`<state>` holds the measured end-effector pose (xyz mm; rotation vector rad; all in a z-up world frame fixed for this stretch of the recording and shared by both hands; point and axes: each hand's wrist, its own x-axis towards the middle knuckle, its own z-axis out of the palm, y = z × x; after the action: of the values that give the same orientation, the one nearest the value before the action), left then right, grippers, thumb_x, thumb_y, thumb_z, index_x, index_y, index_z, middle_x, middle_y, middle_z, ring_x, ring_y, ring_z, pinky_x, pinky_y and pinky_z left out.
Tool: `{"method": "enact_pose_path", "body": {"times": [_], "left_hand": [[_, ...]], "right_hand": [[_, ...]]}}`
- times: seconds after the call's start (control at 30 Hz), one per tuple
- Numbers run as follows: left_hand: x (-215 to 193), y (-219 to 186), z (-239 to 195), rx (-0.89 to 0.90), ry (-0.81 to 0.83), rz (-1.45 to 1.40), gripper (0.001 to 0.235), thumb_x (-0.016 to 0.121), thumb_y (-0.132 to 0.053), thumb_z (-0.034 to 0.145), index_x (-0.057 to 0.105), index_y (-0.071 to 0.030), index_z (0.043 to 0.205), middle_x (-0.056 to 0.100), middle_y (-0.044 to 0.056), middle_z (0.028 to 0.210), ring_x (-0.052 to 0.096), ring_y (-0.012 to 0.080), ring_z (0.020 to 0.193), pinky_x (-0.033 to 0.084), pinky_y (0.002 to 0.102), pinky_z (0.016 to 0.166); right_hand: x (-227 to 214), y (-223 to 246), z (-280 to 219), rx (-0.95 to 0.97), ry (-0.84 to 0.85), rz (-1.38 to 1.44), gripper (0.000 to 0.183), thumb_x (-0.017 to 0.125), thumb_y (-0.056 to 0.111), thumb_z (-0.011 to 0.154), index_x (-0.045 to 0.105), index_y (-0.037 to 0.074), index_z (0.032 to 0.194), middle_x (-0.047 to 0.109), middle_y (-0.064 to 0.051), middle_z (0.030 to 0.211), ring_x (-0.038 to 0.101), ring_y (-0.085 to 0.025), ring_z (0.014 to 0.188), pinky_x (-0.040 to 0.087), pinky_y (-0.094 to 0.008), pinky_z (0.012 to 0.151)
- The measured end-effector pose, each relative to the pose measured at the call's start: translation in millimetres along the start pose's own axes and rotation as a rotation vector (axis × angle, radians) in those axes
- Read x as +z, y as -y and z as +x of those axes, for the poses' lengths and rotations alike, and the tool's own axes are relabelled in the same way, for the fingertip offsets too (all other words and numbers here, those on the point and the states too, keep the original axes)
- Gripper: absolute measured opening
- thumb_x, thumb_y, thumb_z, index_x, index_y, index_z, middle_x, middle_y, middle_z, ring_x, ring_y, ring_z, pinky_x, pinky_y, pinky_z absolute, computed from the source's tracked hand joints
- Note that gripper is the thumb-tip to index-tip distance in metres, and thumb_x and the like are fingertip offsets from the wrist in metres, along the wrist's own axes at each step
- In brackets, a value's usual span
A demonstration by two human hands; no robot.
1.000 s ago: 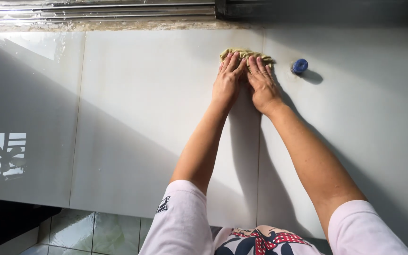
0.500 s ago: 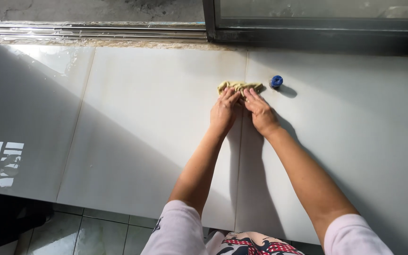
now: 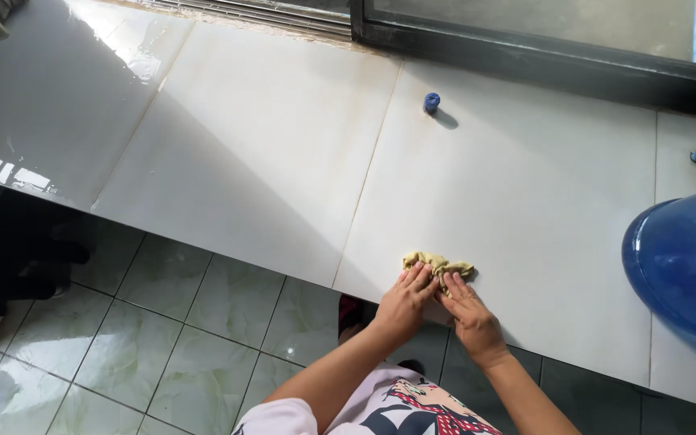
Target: Wiping down a white countertop surface and window frame with a yellow cloth in a water production facility.
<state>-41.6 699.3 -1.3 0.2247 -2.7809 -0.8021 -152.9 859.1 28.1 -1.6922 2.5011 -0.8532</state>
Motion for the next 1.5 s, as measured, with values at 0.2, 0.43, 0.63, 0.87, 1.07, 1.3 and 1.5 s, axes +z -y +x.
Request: {"method": "enact_pose_path", "body": {"times": [0.2, 0.43, 0.63, 0.87, 1.07, 1.3, 1.5], "left_hand": [[21, 50, 131, -0.031, -0.066, 0.036, 0.053, 0.054, -0.008, 0.093, 0.058, -0.013, 0.145, 0.045, 0.013, 0.160, 0.037, 0.0303, 0.151, 0.030, 0.044, 0.123], [49, 111, 325, -0.030, -0.145, 0.074, 0.047, 0.051, -0.014, 0.098, 0.059, -0.016, 0.144, 0.045, 0.010, 0.161, 0.037, 0.0269, 0.153, 0.029, 0.042, 0.125], [68, 140, 429, -0.001, -0.197, 0.111, 0.049, 0.051, -0.014, 0.097, 0.059, -0.017, 0.145, 0.044, 0.009, 0.162, 0.035, 0.0264, 0.152, 0.028, 0.043, 0.125], [72, 137, 422, -0.098, -0.113, 0.050, 0.045, 0.049, -0.016, 0.099, 0.062, -0.023, 0.142, 0.045, 0.003, 0.161, 0.038, 0.0226, 0.152, 0.031, 0.040, 0.124], [63, 94, 322, -0.134, -0.100, 0.041, 0.046, 0.051, -0.013, 0.098, 0.063, -0.024, 0.142, 0.048, 0.002, 0.159, 0.039, 0.0204, 0.151, 0.032, 0.038, 0.123], [68, -10, 144, -0.097, -0.078, 0.029, 0.057, 0.055, -0.002, 0.089, 0.061, -0.019, 0.143, 0.047, 0.005, 0.159, 0.038, 0.0230, 0.152, 0.032, 0.040, 0.124], [87, -105, 15, -0.020, -0.039, -0.030, 0.064, 0.055, 0.003, 0.080, 0.060, -0.013, 0.142, 0.047, 0.010, 0.158, 0.036, 0.0282, 0.152, 0.032, 0.044, 0.123]], "right_hand": [[28, -87, 85, 0.103, -0.082, -0.066, 0.047, 0.049, -0.012, 0.088, 0.071, 0.010, 0.124, 0.052, -0.008, 0.155, 0.046, -0.028, 0.147, 0.041, -0.036, 0.119], [38, -217, 229, 0.207, -0.154, -0.119, 0.063, 0.047, -0.013, 0.086, 0.071, 0.023, 0.133, 0.044, -0.007, 0.160, 0.039, -0.028, 0.148, 0.034, -0.039, 0.121], [23, -292, 304, 0.410, -0.031, -0.024, 0.069, 0.042, -0.012, 0.091, 0.067, 0.037, 0.131, 0.040, 0.004, 0.164, 0.036, -0.020, 0.153, 0.035, -0.032, 0.120], [18, -270, 286, 0.296, -0.114, -0.037, 0.081, 0.043, -0.020, 0.079, 0.066, 0.033, 0.137, 0.043, -0.005, 0.160, 0.038, -0.029, 0.149, 0.033, -0.037, 0.122], [2, -212, 209, 0.204, -0.099, -0.012, 0.074, 0.045, -0.018, 0.082, 0.069, 0.029, 0.133, 0.050, -0.007, 0.156, 0.043, -0.030, 0.147, 0.038, -0.037, 0.120], [-31, -121, 40, 0.073, -0.059, -0.037, 0.063, 0.047, -0.014, 0.088, 0.070, 0.021, 0.135, 0.054, -0.008, 0.154, 0.047, -0.029, 0.146, 0.039, -0.041, 0.122], [-67, -64, -105, 0.071, 0.003, -0.071, 0.050, 0.054, -0.008, 0.091, 0.072, 0.023, 0.126, 0.057, -0.005, 0.150, 0.051, -0.026, 0.142, 0.044, -0.037, 0.116]]}}
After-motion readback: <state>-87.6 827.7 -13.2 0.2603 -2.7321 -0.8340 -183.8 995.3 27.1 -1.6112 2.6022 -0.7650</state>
